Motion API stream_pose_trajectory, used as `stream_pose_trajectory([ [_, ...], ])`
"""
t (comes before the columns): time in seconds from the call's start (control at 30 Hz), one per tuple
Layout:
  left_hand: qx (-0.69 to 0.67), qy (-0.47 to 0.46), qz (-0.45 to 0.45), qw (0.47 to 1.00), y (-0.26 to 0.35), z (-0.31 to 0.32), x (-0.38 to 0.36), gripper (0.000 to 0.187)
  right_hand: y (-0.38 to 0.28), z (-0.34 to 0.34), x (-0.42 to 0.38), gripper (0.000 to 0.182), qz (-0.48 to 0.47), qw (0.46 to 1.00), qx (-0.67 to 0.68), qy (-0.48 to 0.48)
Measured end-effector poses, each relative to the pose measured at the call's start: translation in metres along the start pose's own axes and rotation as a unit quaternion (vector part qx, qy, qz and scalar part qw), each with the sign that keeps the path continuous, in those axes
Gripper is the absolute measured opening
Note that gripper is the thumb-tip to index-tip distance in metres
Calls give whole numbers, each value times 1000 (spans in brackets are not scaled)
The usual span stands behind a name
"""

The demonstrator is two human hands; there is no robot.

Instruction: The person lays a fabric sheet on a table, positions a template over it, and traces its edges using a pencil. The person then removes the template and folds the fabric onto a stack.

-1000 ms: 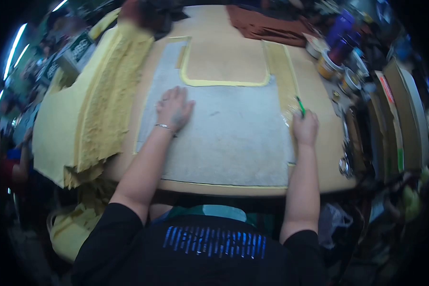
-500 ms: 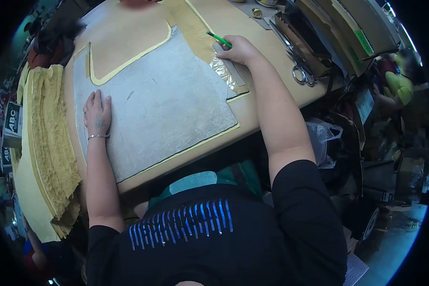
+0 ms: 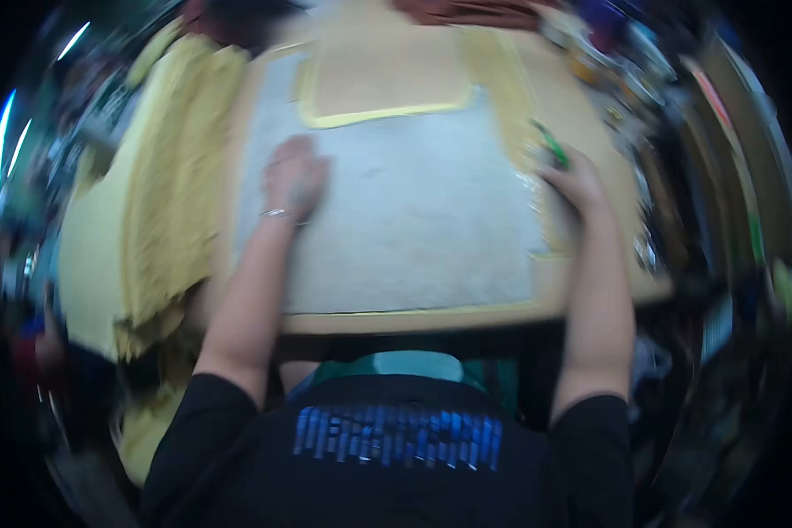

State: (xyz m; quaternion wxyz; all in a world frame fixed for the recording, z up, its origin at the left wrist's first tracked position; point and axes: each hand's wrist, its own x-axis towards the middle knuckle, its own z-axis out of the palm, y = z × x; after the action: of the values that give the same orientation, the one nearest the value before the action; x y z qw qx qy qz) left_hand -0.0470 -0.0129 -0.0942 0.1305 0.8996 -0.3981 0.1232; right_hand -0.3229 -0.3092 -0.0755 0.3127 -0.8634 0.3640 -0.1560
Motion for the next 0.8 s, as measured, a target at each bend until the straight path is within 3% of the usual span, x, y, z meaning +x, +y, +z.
stream_pose_trajectory([
  [0.03,-12,-50,-39,998,7,-13,-1,46,-4,-1,0,42,3,1000,-21,-7],
  [0.1,-40,-6,-63,997,6,-1,-6,46,25,1,11,42,-3,999,32,-21],
  [0.27,-93,-124,-129,979,12,-27,20,37,7,-10,8,36,60,993,80,-69],
  [0.37,-125,-80,-113,982,6,-18,25,33,7,-13,8,26,56,990,115,-52],
  [0.47,-151,-29,-63,986,-5,-9,16,39,10,-23,23,18,155,979,132,17],
  [0.57,-185,-34,-68,980,-6,-10,14,50,-22,-1,45,20,92,908,387,131],
  [0.6,-188,-45,-73,979,-4,-10,13,52,-44,12,54,28,76,908,388,137],
  [0.67,-190,-66,-84,976,-3,-13,15,57,-137,49,44,34,49,956,278,84],
  [0.7,-193,-58,-84,976,-3,-11,17,57,-148,66,54,35,-15,966,255,-32],
  [0.8,-199,-63,-88,974,-3,-6,15,59,-261,132,21,23,-26,925,311,-219],
])
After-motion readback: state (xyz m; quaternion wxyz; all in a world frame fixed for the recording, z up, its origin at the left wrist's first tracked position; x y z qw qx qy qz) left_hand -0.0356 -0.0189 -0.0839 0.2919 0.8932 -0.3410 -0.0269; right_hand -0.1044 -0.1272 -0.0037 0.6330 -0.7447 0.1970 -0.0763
